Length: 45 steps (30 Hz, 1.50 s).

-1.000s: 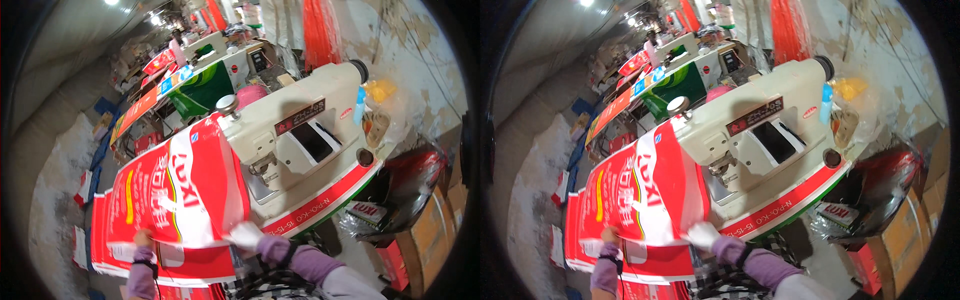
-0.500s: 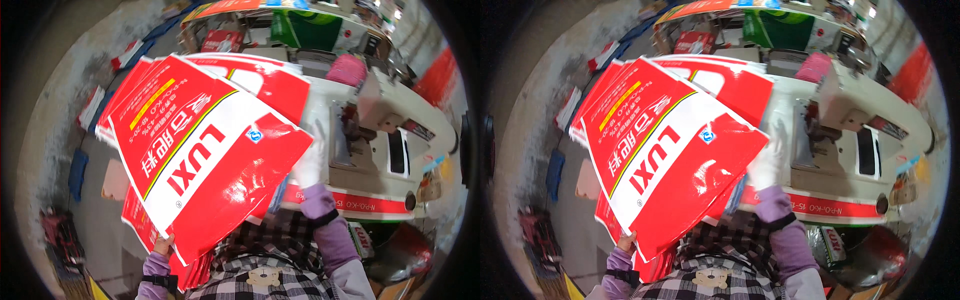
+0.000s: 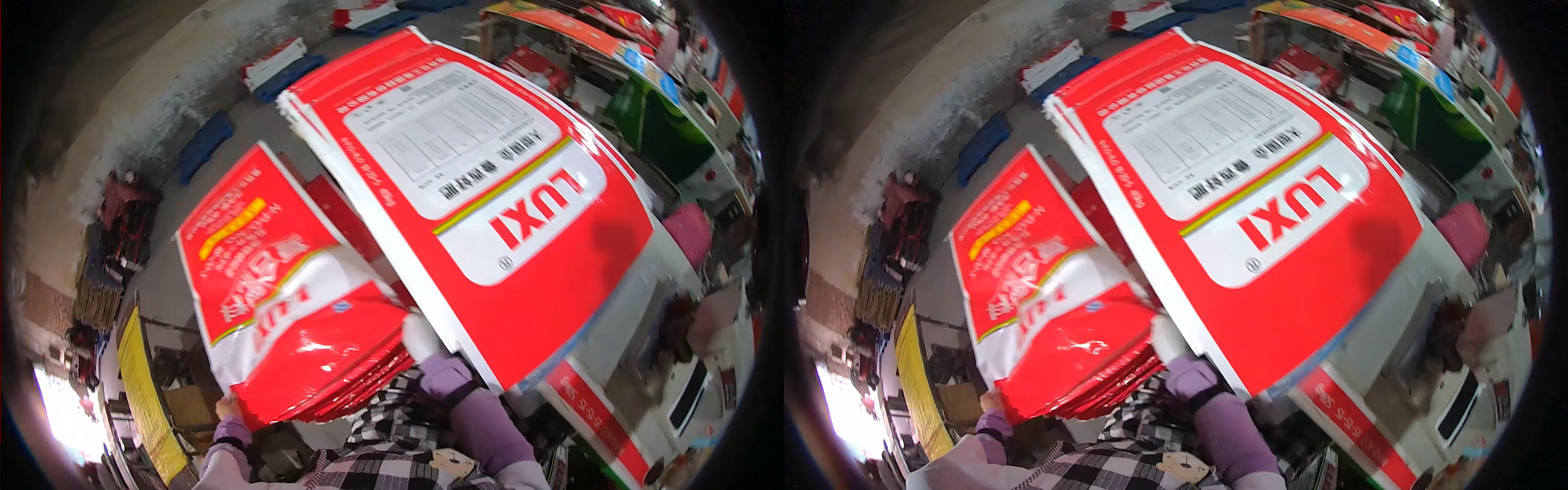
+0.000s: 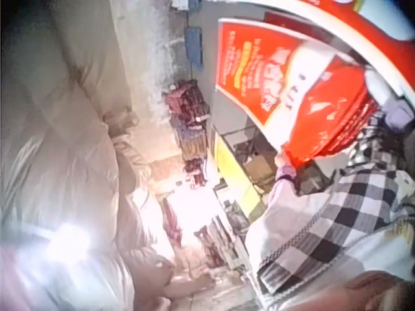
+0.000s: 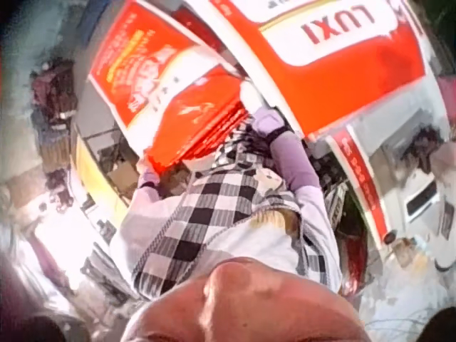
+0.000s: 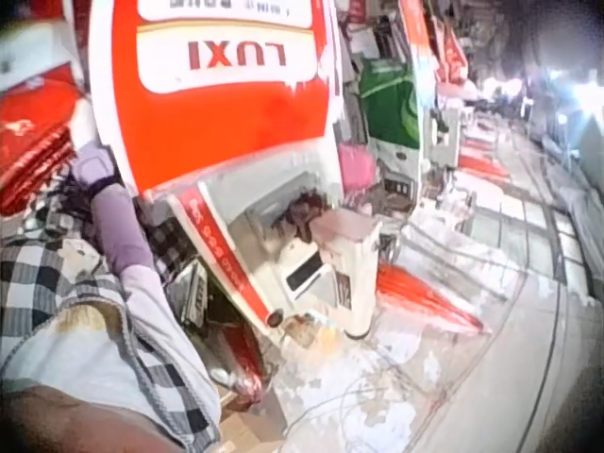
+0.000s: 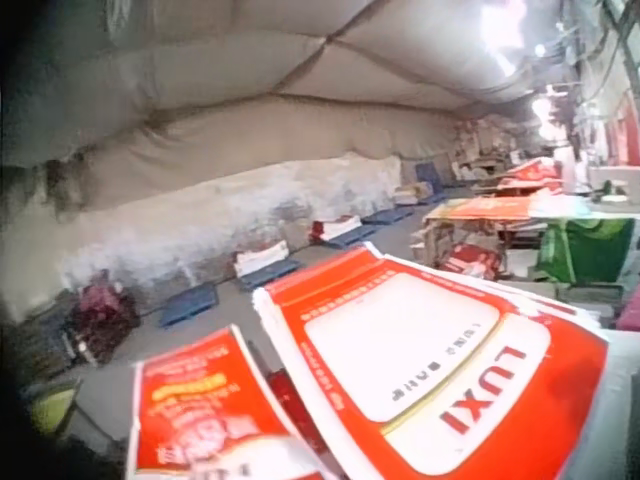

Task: Stitching the tops of large industrial plastic/composite bags using an industrial sewing machine.

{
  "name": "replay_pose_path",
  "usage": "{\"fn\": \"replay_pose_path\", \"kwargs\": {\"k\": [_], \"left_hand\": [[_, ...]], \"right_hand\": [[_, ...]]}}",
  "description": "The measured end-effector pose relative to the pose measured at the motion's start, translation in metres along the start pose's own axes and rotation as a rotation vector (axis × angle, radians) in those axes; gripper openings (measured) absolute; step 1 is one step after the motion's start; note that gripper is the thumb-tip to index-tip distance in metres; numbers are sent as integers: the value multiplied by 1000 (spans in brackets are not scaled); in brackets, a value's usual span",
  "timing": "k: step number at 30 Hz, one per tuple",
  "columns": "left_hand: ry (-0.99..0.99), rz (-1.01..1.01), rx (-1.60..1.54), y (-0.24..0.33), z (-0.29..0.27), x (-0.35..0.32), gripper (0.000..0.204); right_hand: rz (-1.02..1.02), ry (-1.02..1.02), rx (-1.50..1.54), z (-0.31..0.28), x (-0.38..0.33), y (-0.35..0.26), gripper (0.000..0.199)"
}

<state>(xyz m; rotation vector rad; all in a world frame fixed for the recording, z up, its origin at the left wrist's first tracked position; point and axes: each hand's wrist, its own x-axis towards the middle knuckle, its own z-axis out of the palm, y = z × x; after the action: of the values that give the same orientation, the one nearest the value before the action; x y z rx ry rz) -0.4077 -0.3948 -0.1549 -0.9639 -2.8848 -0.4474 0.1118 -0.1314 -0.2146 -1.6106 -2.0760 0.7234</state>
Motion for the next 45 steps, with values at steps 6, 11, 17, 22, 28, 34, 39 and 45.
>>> {"fn": "replay_pose_path", "kwargs": {"k": [6,11,17,22,28,34,39,45], "left_hand": [[-301,-275,-246,-36,129,-63,34],[-338,-310,-143,-13,138,-62,30],[-5,138,-88,98,135,-19,35],[-443,1567,-619,449,19,-170,32],[-462,1929,-431,556,2,-364,33],[-1200,1640,-666,566,22,-345,14],[-1199,1626,-829,569,-1,-346,4],[-768,1742,-848,569,-37,-341,8]], "right_hand": [[202,-88,-78,6,-50,51,19],[250,-71,121,-15,-73,51,21],[273,311,593,-58,-88,1,25],[-66,-176,117,-103,-154,-16,24],[132,-249,-100,-158,-212,-23,21],[392,508,329,-246,-282,30,24],[498,772,1131,-223,-220,64,50],[245,597,915,-215,-195,57,32]]}}
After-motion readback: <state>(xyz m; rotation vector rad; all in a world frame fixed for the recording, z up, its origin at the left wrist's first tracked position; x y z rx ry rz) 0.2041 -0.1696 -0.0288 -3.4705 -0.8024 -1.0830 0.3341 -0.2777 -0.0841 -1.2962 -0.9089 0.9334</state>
